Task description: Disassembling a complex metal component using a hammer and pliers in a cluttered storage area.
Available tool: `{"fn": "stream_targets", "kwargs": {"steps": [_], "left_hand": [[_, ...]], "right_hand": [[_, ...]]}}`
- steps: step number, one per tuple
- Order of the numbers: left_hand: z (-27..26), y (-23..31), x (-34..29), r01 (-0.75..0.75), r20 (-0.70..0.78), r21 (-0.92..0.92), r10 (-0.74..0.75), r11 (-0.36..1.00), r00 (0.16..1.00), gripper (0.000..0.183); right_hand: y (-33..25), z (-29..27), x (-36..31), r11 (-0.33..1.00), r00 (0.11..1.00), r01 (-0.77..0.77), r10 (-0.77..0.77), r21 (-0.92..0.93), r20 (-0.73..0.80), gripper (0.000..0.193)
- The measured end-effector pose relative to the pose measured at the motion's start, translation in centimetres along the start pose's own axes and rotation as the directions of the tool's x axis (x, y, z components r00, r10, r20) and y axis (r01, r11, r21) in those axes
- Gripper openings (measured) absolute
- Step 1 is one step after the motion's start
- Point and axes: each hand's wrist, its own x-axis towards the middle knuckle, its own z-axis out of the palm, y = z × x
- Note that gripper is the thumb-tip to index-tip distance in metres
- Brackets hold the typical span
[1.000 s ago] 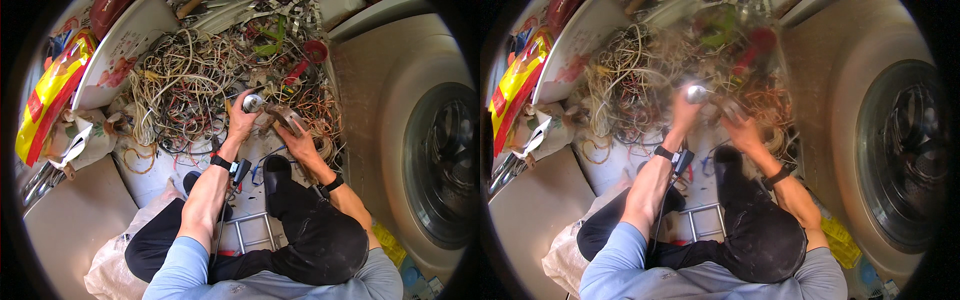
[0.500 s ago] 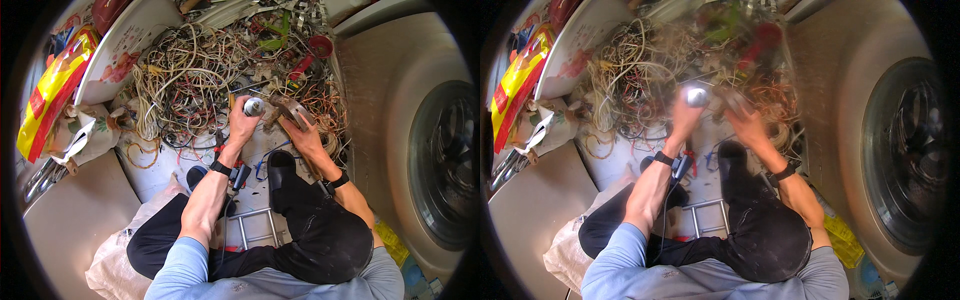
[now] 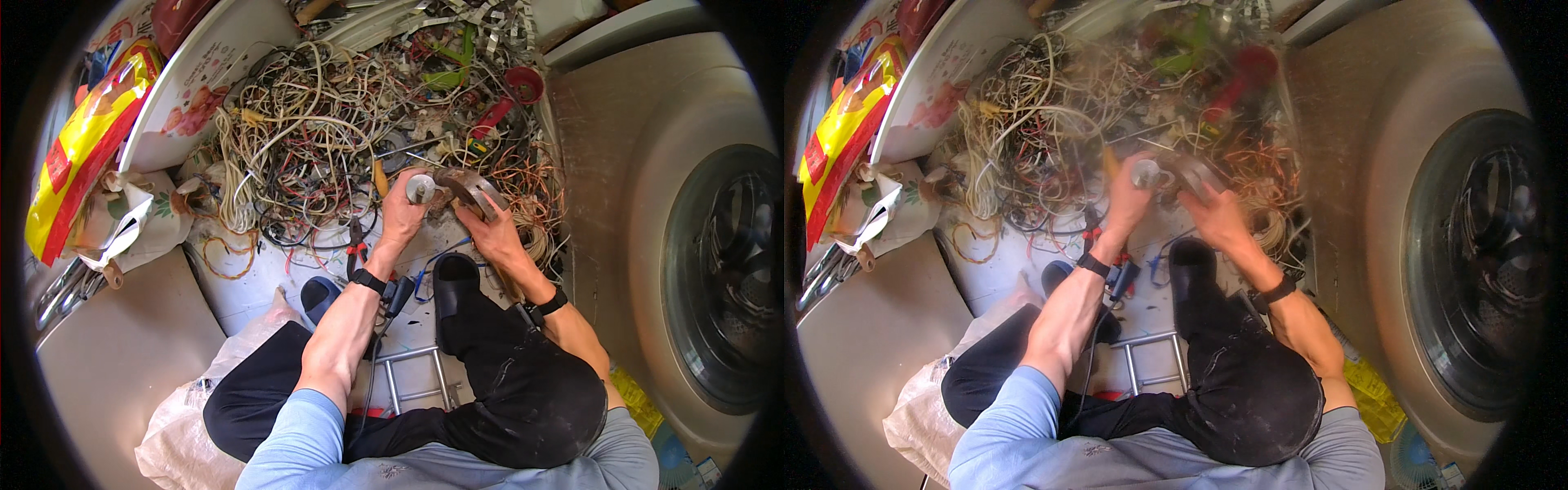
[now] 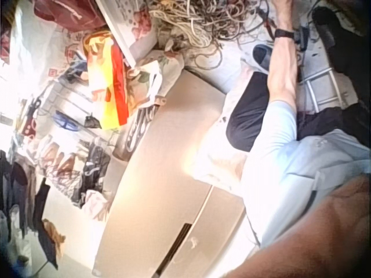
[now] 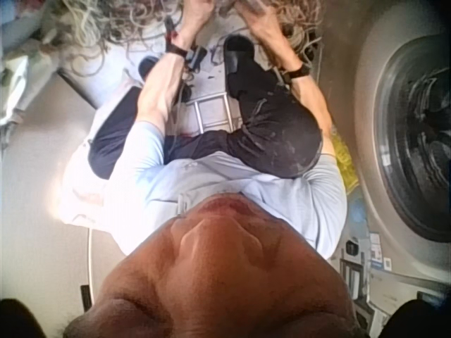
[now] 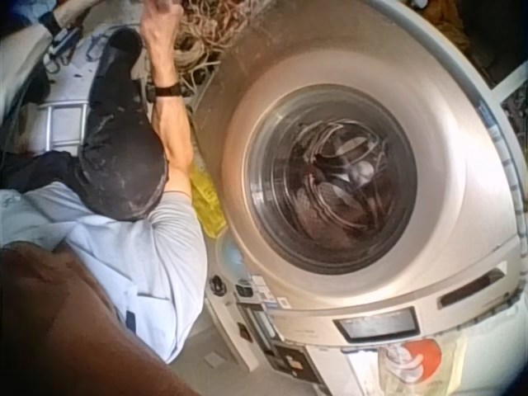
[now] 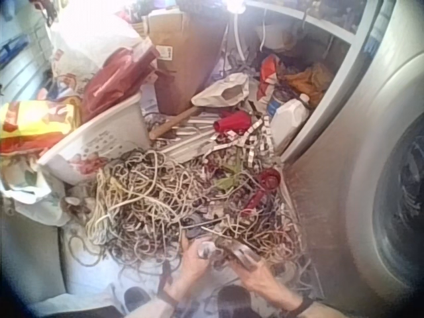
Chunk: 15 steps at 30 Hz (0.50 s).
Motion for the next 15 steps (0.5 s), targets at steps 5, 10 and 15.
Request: {"fn": "stream_targets", "kwargs": {"steps": [5,10,15], "left_hand": [[-0.9,-1.7,-0.4,-0.089,-0.060,0.110,0.096,0.990,0.994,0.052],[-0.6,-1.4,-0.2,-0.013,-0.054,0.116,0.019,0.993,0.998,0.058],[-0.1,-1.3,0.1,-0.077,-0.077,0.089,0.084,0.993,0.993,0.056]], "right_hand": [[-3.5,-0.4,-1.0,0.949,0.951,0.309,-0.306,0.066,-0.048,0.029],[-2.8,-0.7,-1.6,0.834,0.845,0.514,-0.533,-0.200,-0.051,0.043],[-0.3,-0.3,-0.9,0.812,0.836,0.539,-0.548,-0.223,0.029,0.042]]}}
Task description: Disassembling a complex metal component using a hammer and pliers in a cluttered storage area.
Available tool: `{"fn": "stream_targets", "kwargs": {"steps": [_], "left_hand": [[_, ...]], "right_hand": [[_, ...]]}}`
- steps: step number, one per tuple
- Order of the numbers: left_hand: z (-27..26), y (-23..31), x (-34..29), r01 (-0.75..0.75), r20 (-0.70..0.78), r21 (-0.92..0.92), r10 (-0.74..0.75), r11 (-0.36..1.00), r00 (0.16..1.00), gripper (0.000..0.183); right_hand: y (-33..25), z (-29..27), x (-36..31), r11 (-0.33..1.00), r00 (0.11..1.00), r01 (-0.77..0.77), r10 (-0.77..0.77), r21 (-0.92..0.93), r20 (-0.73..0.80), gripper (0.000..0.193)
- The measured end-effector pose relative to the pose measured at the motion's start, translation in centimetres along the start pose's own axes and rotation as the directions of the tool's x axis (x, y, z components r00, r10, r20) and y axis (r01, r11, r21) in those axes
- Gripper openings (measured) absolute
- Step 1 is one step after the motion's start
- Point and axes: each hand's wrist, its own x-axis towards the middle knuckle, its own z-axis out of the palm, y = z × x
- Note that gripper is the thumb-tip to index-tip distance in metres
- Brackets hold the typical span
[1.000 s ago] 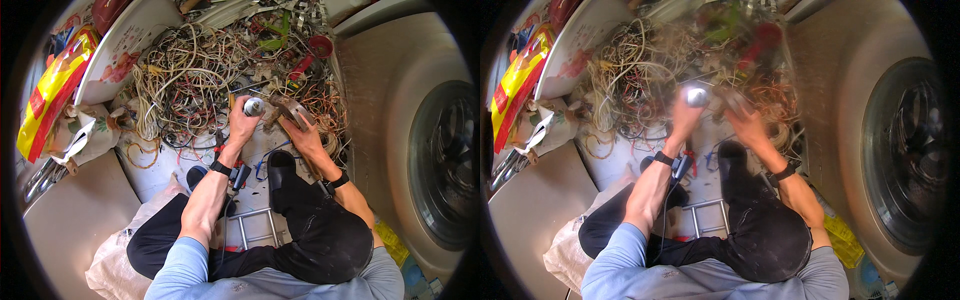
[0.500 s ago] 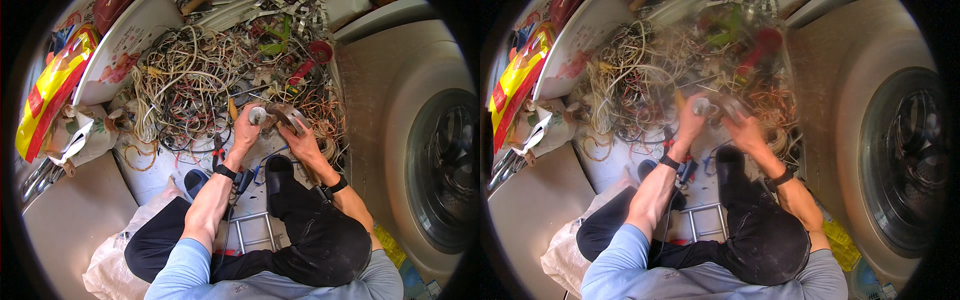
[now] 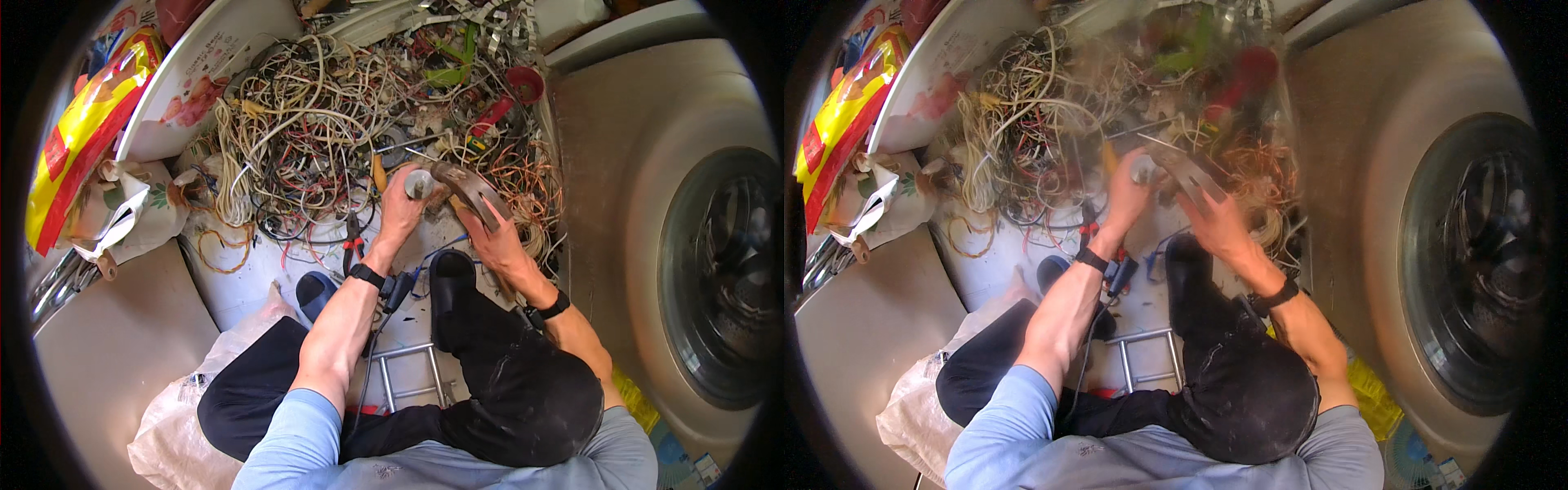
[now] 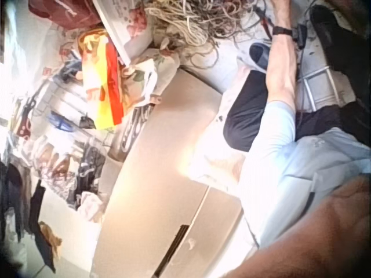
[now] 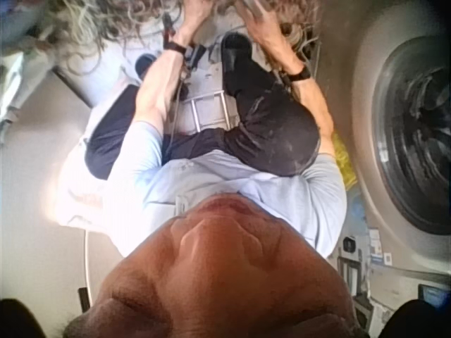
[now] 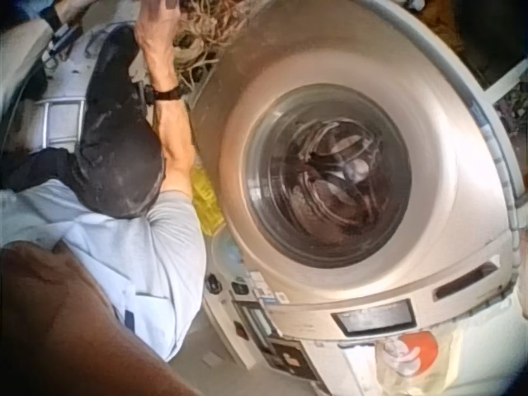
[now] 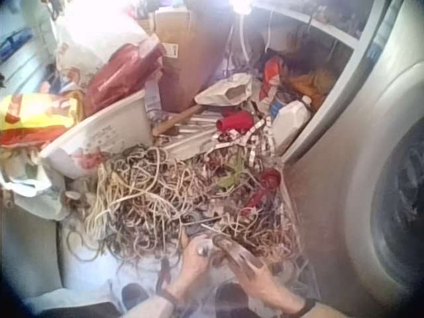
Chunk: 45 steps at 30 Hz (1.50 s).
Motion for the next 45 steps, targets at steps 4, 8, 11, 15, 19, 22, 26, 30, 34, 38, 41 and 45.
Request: {"fn": "stream_targets", "kwargs": {"steps": [4,8,11,15,19,22,26,30,34,38,41,45], "left_hand": [[-0.4,-0.9,0.0,-0.091,0.031,0.058,0.089,0.994,0.996,0.057],[-0.1,0.4,0.1,-0.082,0.027,0.035,0.081,0.996,0.996,0.053],[-0.2,0.6,0.1,-0.060,0.045,0.039,0.058,0.997,0.997,0.050],[-0.6,0.3,-0.3,-0.007,0.112,0.061,0.000,0.998,0.994,0.045],[-1.1,-0.6,-0.4,-0.047,0.058,0.114,0.040,0.992,0.998,0.045],[-0.1,-0.2,-0.4,-0.078,0.054,0.100,0.073,0.992,0.996,0.047],[-0.5,-0.7,-0.6,-0.001,0.092,0.082,-0.007,0.997,0.996,0.051],[0.4,-0.5,-1.0,0.002,0.069,0.053,-0.006,0.999,0.998,0.047],[-0.6,-1.1,-0.7,-0.065,0.020,0.066,0.064,0.996,0.998,0.045],[0.1,-0.4,-0.4,-0.024,0.042,0.059,0.022,0.998,0.999,0.044],[0.5,-0.7,-0.6,-0.071,0.067,0.079,0.066,0.994,0.996,0.049],[-1.1,-2.6,-0.9,-0.113,0.014,0.128,0.112,0.985,0.994,0.045]], "right_hand": [[-1.6,0.4,0.5,0.995,0.996,-0.002,0.011,-0.096,0.094,0.043],[-2.5,-0.2,1.5,0.998,0.998,-0.057,0.056,0.013,0.033,0.026],[-2.3,-0.8,1.8,0.999,0.998,0.010,-0.008,-0.032,0.067,0.024],[-6.3,-3.3,3.6,0.931,0.934,-0.353,0.344,0.097,0.094,0.025],[-10.9,-7.5,5.4,0.964,0.940,0.263,-0.248,0.037,-0.235,0.029],[-9.7,-6.4,3.6,0.945,0.949,0.229,-0.162,0.235,-0.271,0.028],[-5.3,-2.4,2.6,0.975,0.970,-0.213,0.204,0.057,0.134,0.026],[-6.6,-4.7,3.2,0.987,0.988,-0.149,0.152,0.064,-0.031,0.029],[-10.4,-8.7,4.7,0.959,0.947,0.259,-0.276,-0.118,-0.165,0.017],[-12.2,-8.4,4.6,0.939,0.928,0.234,-0.138,0.252,-0.347,0.013],[-2.5,-3.6,1.6,0.990,0.994,0.059,-0.047,-0.126,0.095,0.033],[-2.4,-3.1,1.5,0.990,0.996,-0.054,0.062,-0.133,0.061,0.032]]}}
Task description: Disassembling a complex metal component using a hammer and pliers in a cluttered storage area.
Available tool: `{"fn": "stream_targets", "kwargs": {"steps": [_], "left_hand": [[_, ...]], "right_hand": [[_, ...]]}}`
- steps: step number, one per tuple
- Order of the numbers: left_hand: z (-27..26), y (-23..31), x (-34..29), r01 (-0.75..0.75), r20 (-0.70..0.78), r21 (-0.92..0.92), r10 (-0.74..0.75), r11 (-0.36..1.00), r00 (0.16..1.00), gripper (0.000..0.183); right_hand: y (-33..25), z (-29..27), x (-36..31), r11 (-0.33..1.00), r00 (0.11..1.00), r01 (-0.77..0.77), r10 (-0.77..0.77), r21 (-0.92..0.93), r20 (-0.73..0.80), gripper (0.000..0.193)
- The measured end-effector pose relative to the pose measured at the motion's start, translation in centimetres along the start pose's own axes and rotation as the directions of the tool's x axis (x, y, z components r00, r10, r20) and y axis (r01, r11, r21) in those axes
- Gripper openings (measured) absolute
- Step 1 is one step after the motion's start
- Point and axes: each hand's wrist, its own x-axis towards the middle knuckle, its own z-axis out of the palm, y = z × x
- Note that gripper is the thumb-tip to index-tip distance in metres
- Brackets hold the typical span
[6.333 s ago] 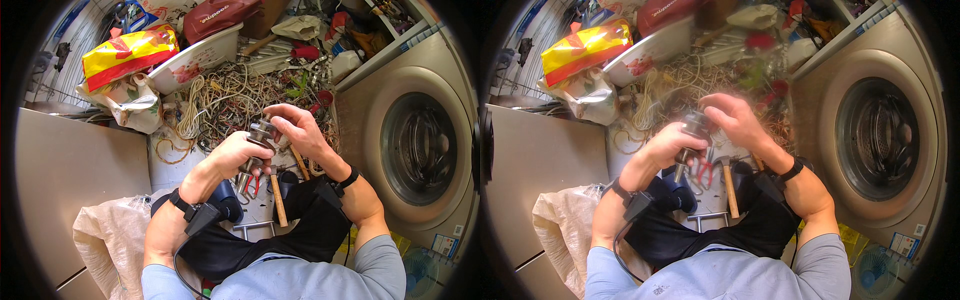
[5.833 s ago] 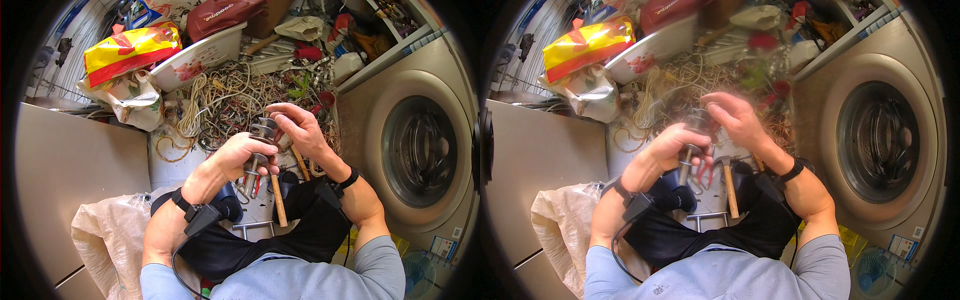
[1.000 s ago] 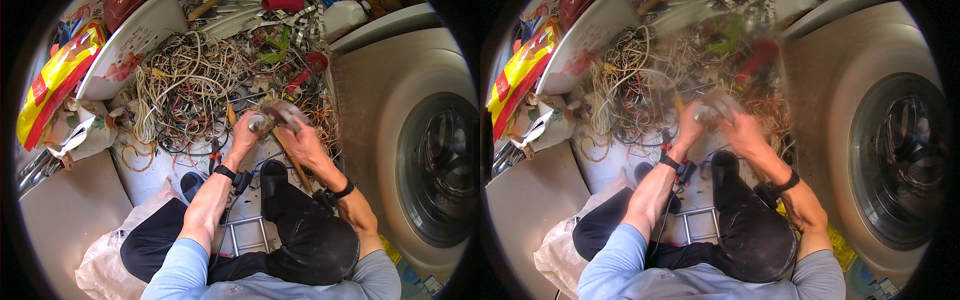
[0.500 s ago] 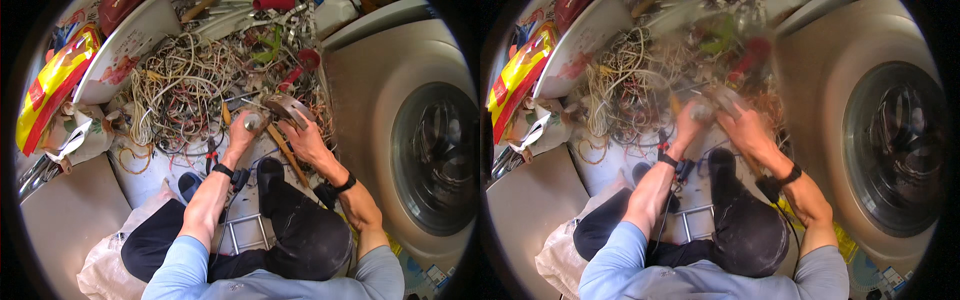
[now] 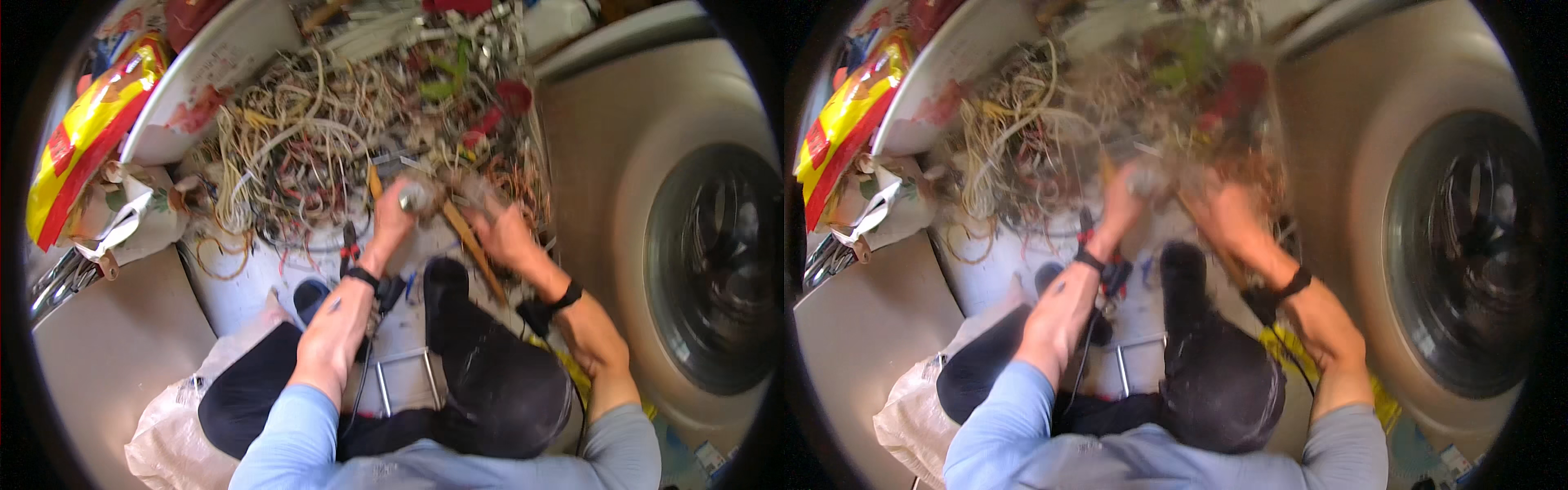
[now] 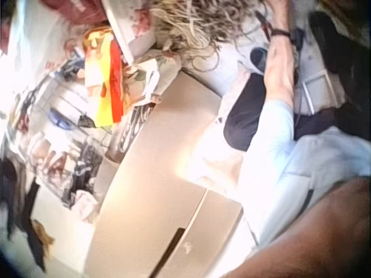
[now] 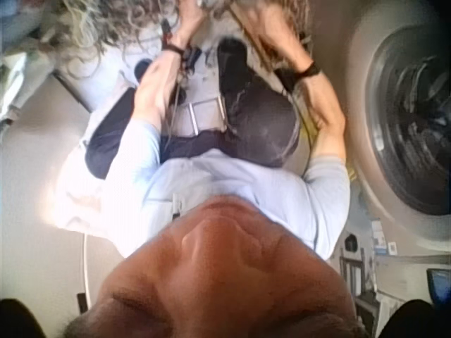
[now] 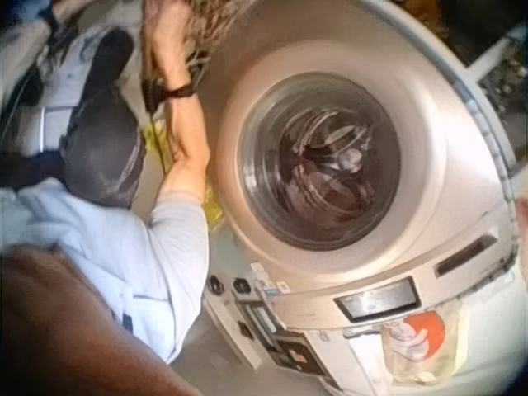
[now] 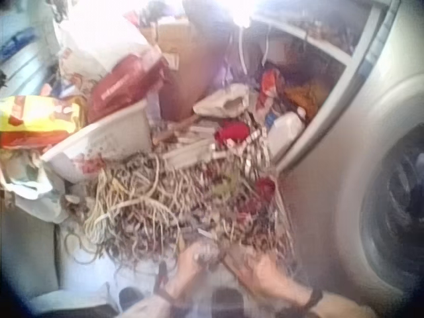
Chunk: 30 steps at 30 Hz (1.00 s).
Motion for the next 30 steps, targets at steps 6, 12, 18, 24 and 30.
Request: {"fn": "stream_targets", "kwargs": {"steps": [6,12,18,24,30], "left_hand": [[-0.4,2.8,1.0,0.062,0.056,-0.008,-0.061,0.998,0.997,0.037],[-1.6,5.8,0.6,0.222,0.161,-0.210,-0.190,0.952,0.969,0.047],[-4.2,8.4,0.1,0.610,0.613,-0.549,-0.221,0.571,0.759,0.052],[-8.0,14.3,-2.2,0.610,0.614,-0.622,-0.178,0.491,0.769,0.037],[-9.6,18.9,-6.6,0.523,0.465,-0.636,-0.259,0.568,0.847,0.016]], "right_hand": [[-3.9,-3.5,2.5,0.971,0.989,-0.010,0.044,0.237,-0.139,0.022],[-2.2,-1.2,0.2,0.844,0.939,-0.214,0.317,0.492,-0.134,0.024],[-1.5,-1.6,-1.7,0.834,0.931,-0.160,0.305,0.529,-0.199,0.022],[-5.2,-9.7,-1.3,0.943,0.974,-0.109,0.165,0.314,-0.158,0.031],[-20.3,-22.8,0.7,0.964,0.894,0.262,-0.221,0.052,-0.391,0.015]]}}
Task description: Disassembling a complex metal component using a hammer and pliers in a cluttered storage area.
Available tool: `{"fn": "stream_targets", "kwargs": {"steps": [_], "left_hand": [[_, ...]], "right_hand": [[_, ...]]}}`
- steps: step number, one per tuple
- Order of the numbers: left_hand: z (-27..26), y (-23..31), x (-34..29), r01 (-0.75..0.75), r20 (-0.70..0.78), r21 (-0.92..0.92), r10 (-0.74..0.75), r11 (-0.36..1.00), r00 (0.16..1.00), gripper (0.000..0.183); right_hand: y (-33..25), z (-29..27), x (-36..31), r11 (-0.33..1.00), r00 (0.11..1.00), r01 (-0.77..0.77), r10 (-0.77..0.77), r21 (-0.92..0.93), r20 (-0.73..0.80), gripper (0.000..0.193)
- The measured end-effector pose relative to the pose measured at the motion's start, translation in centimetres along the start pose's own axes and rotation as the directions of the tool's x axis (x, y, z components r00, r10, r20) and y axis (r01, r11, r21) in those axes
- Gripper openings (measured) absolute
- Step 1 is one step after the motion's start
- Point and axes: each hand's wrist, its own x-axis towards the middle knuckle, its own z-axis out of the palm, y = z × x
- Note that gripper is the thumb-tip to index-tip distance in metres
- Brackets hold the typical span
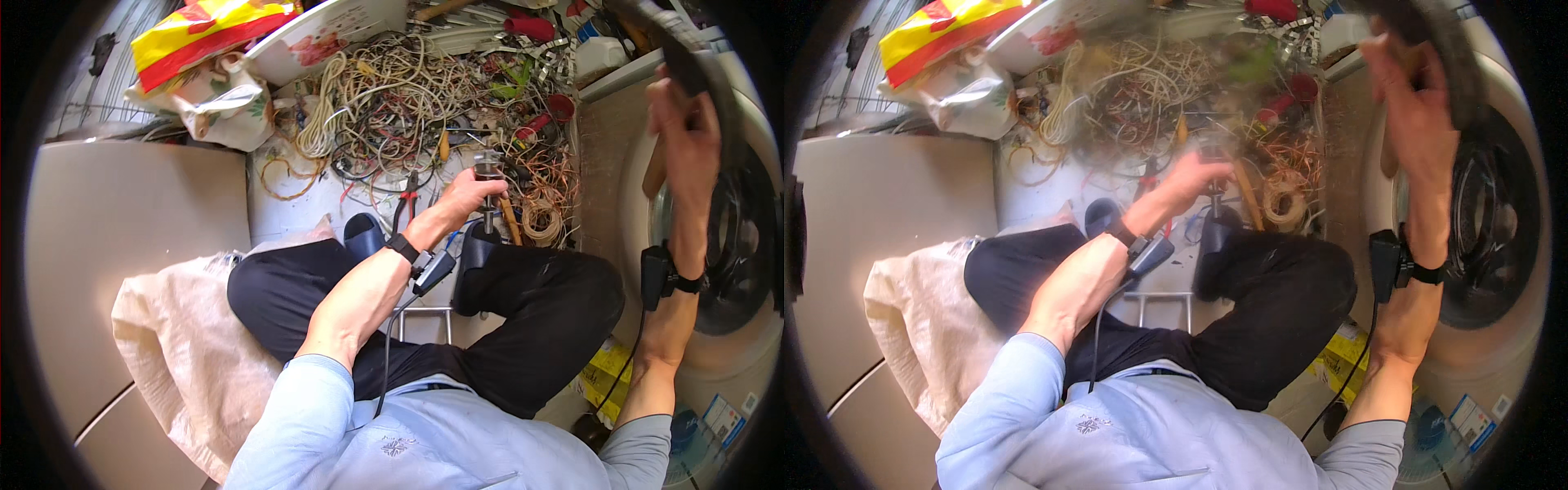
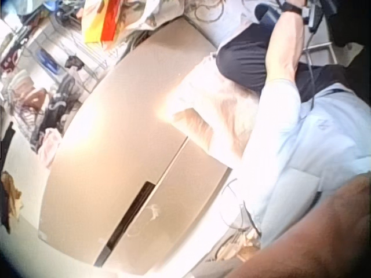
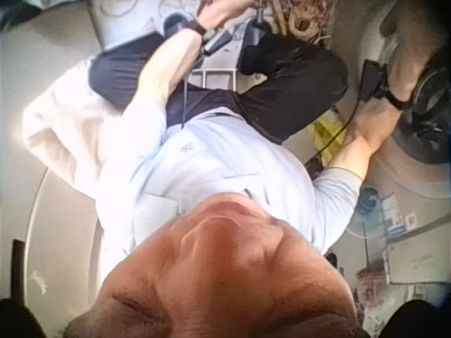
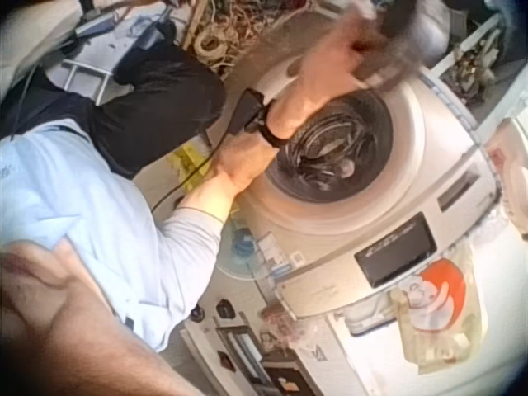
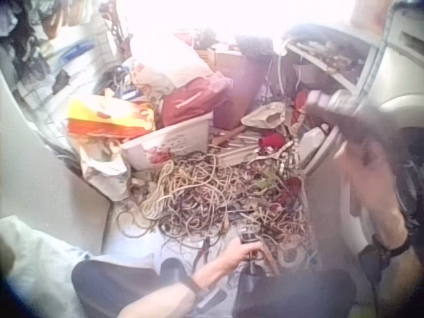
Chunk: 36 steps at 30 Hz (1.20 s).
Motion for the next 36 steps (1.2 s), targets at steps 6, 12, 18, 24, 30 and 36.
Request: {"fn": "stream_targets", "kwargs": {"steps": [6,12,18,24,30,36], "left_hand": [[3.4,1.9,-7.4,0.167,0.017,-0.097,-0.166,0.981,0.986,0.008],[0.8,3.1,-15.2,0.405,0.066,-0.113,-0.400,0.907,0.914,0.011],[-0.4,6.2,-16.4,0.408,0.258,-0.130,-0.367,0.904,0.894,0.013],[1.0,4.0,-15.0,0.330,0.246,-0.222,-0.275,0.917,0.929,0.018],[-0.7,4.8,-13.6,0.510,0.532,-0.110,-0.383,0.853,0.755,0.034],[-7.5,3.5,-8.4,0.436,0.534,0.053,-0.394,0.898,0.748,0.065]], "right_hand": [[-3.8,5.1,-4.2,0.942,1.000,-0.020,0.025,0.336,-0.011,0.019],[-5.5,9.9,-10.9,0.873,0.916,-0.395,0.349,0.285,0.199,0.013],[-4.4,12.9,-14.1,0.701,0.729,-0.659,0.506,0.272,0.462,0.021],[-5.2,14.4,-13.8,0.788,0.706,-0.606,0.466,0.114,0.532,0.031],[-2.3,14.9,-14.2,0.768,0.653,-0.635,0.476,0.084,0.589,0.017],[-1.3,14.7,-13.4,0.547,0.489,-0.829,0.611,0.115,0.622,0.011]]}}
